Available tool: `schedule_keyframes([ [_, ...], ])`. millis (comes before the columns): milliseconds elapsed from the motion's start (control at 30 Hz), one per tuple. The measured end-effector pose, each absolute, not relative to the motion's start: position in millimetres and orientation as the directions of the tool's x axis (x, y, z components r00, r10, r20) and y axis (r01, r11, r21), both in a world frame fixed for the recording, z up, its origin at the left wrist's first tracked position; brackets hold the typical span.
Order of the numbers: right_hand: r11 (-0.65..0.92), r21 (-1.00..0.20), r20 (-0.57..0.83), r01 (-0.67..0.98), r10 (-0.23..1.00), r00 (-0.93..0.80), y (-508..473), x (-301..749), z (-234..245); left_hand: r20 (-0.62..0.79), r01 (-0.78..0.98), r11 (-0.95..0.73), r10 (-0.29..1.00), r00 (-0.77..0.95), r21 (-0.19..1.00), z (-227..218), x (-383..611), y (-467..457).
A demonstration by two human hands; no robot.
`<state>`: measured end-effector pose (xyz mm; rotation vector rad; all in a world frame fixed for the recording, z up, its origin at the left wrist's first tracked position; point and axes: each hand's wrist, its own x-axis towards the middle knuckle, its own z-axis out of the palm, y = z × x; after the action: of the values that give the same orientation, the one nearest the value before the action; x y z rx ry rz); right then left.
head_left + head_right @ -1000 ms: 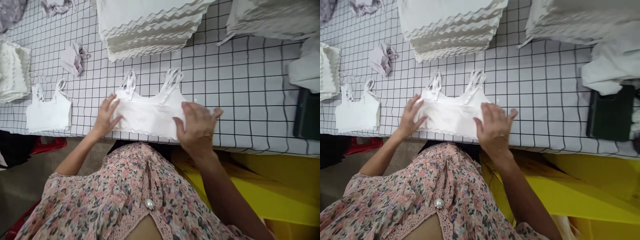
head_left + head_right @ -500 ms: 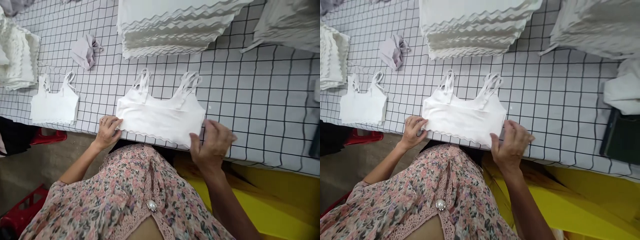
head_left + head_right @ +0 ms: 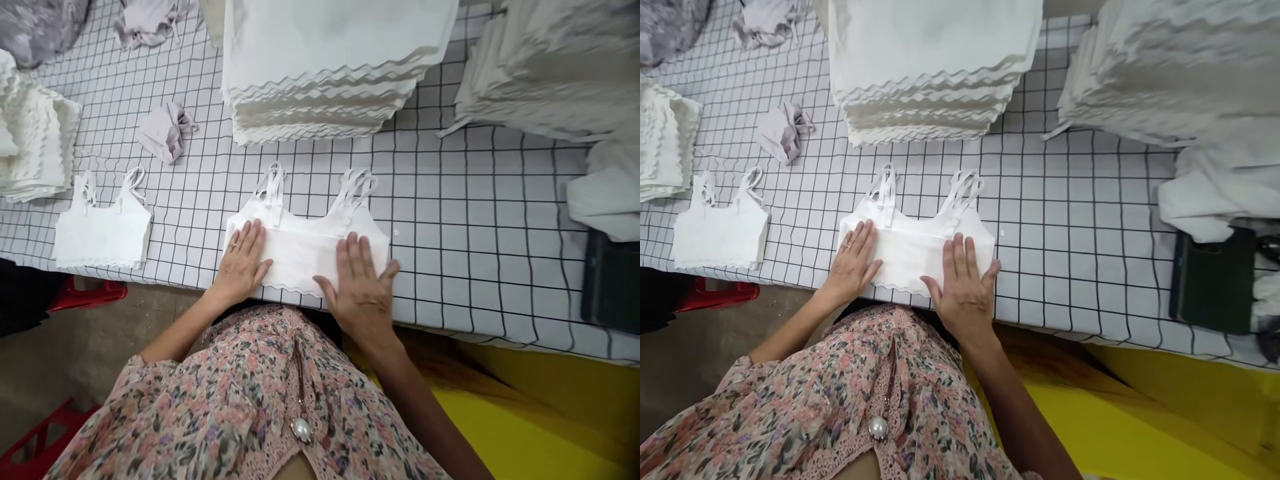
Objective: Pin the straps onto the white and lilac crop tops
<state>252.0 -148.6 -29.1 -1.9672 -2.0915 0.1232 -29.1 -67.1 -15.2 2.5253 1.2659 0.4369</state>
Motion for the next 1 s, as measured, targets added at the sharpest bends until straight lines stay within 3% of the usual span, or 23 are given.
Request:
schedule_keyframes([
  [167,0.041,-0.206,0.130,0.978,0.991,-0.014,-158.4,270.5,-52.6,0.091,0.856,-0.401,0.915,0.394,0.325,-38.1,-30.0,-61.5],
  [400,-0.016,-0.245,0.078,0.969,0.996,0.036,-158.0,266.7,-51.5,0.104,0.852,-0.385,0.922,0.373,0.354,-35.6,-45.4,-55.1],
  [500,0.009,-0.326,0.097,0.945,0.995,0.024,-149.1,288.6,-41.1,0.229,0.816,-0.423,0.905,0.359,0.394,-36.5,-57.4,-47.8],
  [633,-0.154,-0.455,0.277,0.877,0.912,0.303,-129.8,376.1,-15.4,0.385,0.765,-0.458,0.874,0.295,0.453,-28.8,-67.6,-45.9],
  [833,-0.362,-0.490,0.313,0.793,0.776,0.547,-38.5,493.9,9.4,0.552,0.614,-0.651,0.740,0.384,0.446,0.3,-36.3,-44.1],
  [933,-0.368,-0.518,0.278,0.772,0.781,0.559,-0.2,487.9,13.3,0.627,0.540,-0.756,0.632,0.455,0.370,12.4,-25.4,-38.0],
  [1000,-0.318,-0.536,0.259,0.782,0.820,0.511,9.0,464.0,13.2,0.633,0.531,-0.758,0.631,0.448,0.380,17.7,-27.1,-37.5],
])
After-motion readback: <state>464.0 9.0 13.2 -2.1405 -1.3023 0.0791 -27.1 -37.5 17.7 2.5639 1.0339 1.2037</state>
